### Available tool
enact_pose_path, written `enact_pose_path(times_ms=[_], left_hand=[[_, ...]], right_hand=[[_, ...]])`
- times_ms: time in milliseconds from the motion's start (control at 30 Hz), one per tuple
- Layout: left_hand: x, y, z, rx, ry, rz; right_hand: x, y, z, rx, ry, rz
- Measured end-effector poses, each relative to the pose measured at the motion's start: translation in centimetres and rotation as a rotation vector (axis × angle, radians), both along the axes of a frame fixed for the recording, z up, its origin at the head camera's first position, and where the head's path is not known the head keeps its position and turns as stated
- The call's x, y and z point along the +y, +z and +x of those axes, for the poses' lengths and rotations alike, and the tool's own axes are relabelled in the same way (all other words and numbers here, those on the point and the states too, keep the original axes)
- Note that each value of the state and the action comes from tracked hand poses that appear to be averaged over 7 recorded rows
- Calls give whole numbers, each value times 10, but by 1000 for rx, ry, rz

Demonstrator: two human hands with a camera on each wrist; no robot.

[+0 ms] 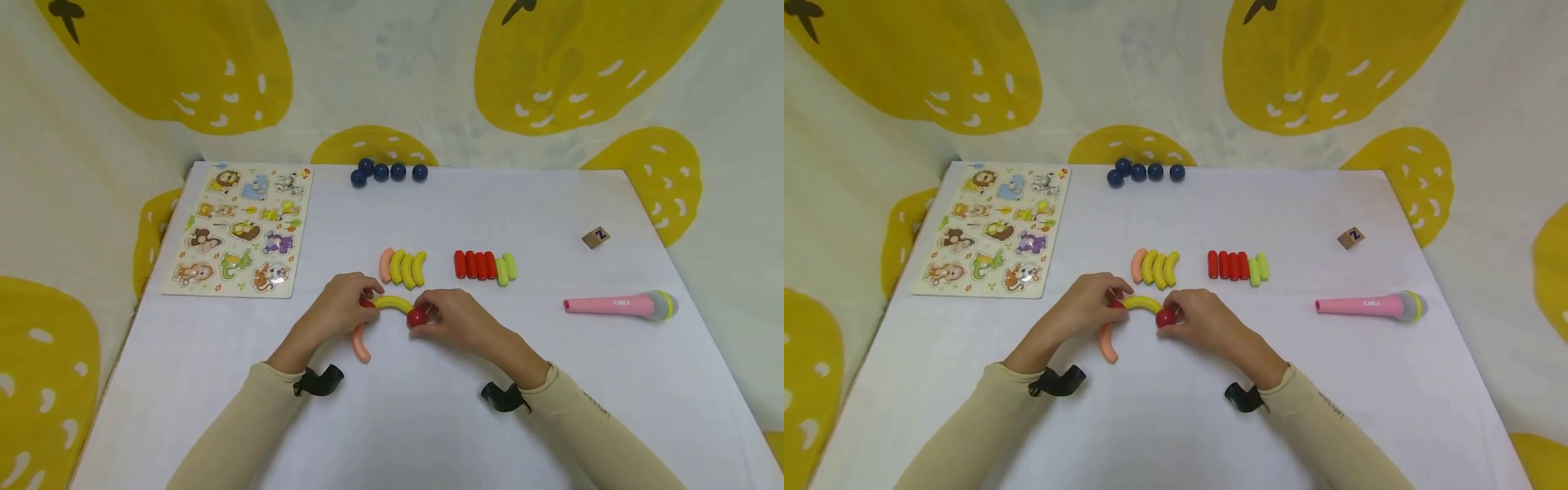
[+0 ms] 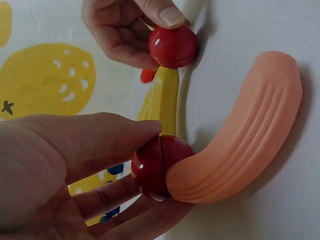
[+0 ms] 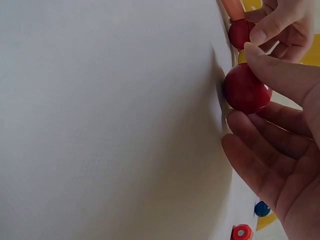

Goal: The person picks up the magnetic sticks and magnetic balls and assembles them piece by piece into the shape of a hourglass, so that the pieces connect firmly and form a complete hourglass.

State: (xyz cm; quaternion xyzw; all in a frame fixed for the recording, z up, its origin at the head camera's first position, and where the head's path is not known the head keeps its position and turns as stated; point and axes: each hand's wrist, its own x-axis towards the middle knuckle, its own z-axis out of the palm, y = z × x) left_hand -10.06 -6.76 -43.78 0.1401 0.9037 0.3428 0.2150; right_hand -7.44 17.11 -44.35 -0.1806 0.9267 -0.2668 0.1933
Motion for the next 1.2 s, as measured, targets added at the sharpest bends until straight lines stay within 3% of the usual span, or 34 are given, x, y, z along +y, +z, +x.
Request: enact_pose_path(times_ms=[500, 700, 900, 1200], left_hand=[[-5, 2, 0, 24, 21, -31], [-11, 4, 3, 35, 28, -61], [-24, 1, 9, 33, 73, -138], [-28, -6, 20, 2, 72, -196]], right_hand=[[1, 8, -7, 29, 26, 16], [10, 18, -20, 18, -1, 17], [14, 29, -67, 106, 36, 21], [24, 35, -167, 157, -14, 133]])
